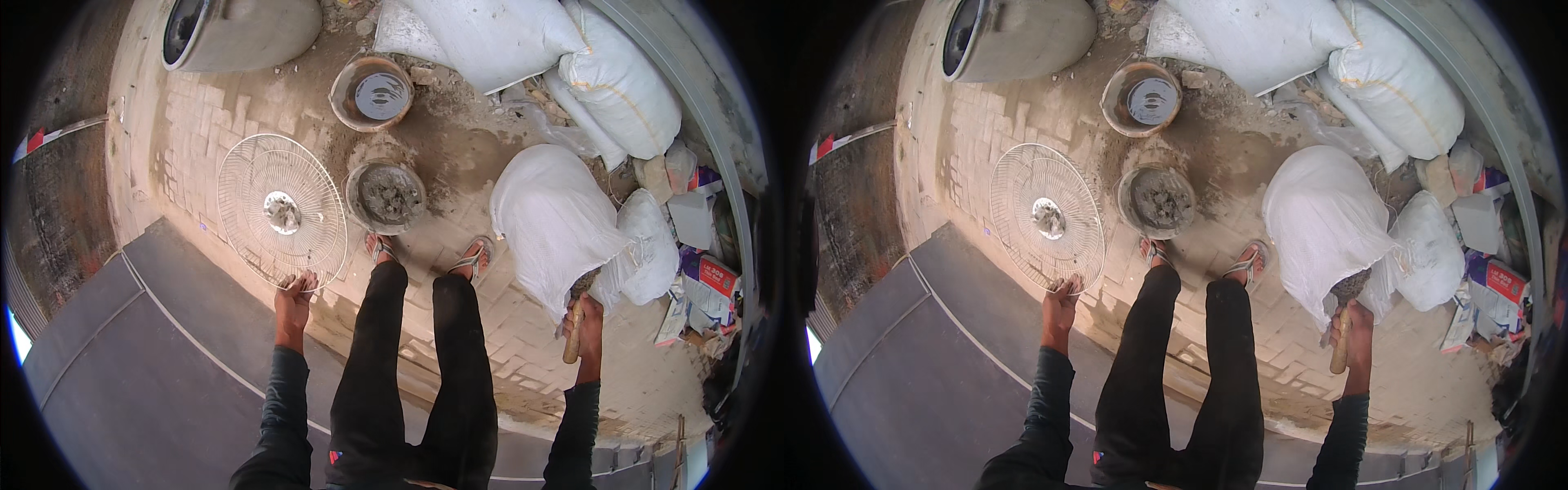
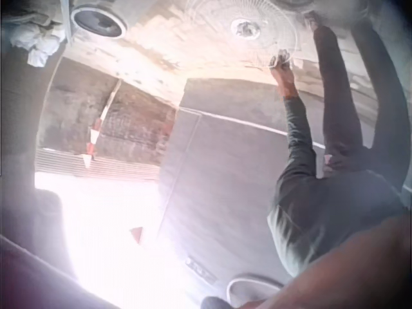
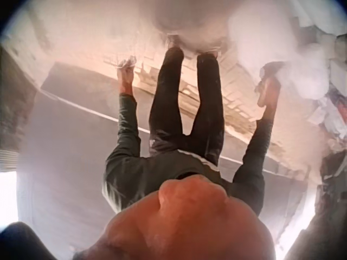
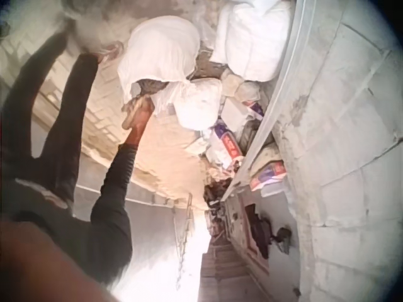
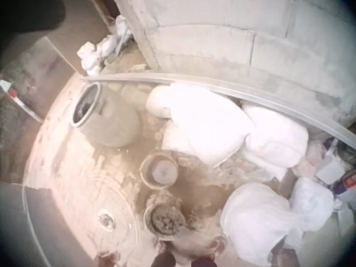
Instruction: The person opens a bag of cement using a trowel, transfers the powder into a bucket, and then sifts dry cement through a metal fan cover.
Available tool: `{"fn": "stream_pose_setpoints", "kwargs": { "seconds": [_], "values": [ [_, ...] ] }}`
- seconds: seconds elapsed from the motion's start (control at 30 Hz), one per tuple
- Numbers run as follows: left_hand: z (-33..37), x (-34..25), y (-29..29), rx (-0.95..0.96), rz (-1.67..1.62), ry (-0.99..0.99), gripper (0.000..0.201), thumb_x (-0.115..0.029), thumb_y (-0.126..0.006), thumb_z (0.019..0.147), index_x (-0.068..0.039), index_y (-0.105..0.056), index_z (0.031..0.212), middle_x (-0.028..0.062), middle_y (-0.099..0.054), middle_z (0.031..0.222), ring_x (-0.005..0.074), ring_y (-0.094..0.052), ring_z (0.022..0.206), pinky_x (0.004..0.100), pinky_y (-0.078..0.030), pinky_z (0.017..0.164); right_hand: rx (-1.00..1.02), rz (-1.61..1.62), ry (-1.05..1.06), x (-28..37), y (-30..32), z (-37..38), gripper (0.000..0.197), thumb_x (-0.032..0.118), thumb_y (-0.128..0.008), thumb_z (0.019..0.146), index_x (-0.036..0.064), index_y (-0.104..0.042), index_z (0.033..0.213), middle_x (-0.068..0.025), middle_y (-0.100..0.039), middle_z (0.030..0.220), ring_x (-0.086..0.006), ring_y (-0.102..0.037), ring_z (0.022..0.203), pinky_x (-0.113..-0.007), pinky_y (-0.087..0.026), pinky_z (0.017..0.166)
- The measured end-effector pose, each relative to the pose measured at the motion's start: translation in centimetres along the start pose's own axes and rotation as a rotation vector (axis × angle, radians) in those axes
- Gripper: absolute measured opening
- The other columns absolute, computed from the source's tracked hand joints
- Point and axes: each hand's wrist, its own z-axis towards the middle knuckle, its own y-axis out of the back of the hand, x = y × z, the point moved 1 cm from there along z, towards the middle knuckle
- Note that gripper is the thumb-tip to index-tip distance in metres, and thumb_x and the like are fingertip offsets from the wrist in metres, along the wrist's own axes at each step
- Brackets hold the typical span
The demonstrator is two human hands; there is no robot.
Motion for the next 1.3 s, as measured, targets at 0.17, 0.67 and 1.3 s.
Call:
{"fn": "stream_pose_setpoints", "kwargs": {
  "seconds": [0.17, 0.67, 1.3],
  "values": [
    [-5.9, 4.6, 4.7, -0.168, -0.137, 0.065, 0.044, 0.009, -0.038, 0.097, 0.005, -0.039, 0.141, 0.0238, -0.054, 0.131, 0.0366, -0.06, 0.117, 0.0479, -0.054, 0.103, 0.083, -0.014, -0.015, 0.5, 0.4, -0.2, 0.039, 0.043, -0.056, 0.098, 0.005, -0.054, 0.09, -0.003, -0.052, 0.064, -0.013, -0.047, 0.045, -0.029, -0.038, 0.041],
    [-10.6, 9.6, 7.7, -0.243, -0.383, 0.156, 0.045, 0.012, -0.037, 0.097, 0.003, -0.039, 0.141, 0.0226, -0.052, 0.133, 0.0372, -0.059, 0.117, 0.048, -0.054, 0.104, 0.08, -0.125, 0.032, -0.1, 0.8, 0.5, 0.039, 0.044, -0.055, 0.099, 0.006, -0.056, 0.089, -0.003, -0.054, 0.065, -0.0128, -0.05, 0.046, -0.029, -0.042, 0.042],
    [-7.7, 11.3, 7.6, -0.222, -0.29, 0.112, 0.033, 0.006, -0.039, 0.098, 0.006, -0.039, 0.131, 0.0244, -0.057, 0.124, 0.037, -0.065, 0.107, 0.0495, -0.057, 0.098, -0.014, -0.136, 0.087, -0.8, -0.7, -0.1, 0.039, 0.044, -0.059, 0.095, 0.0123, -0.047, 0.075, -0.0027, -0.047, 0.059, -0.0149, -0.047, 0.041, -0.031, -0.039, 0.038]
  ]
}}
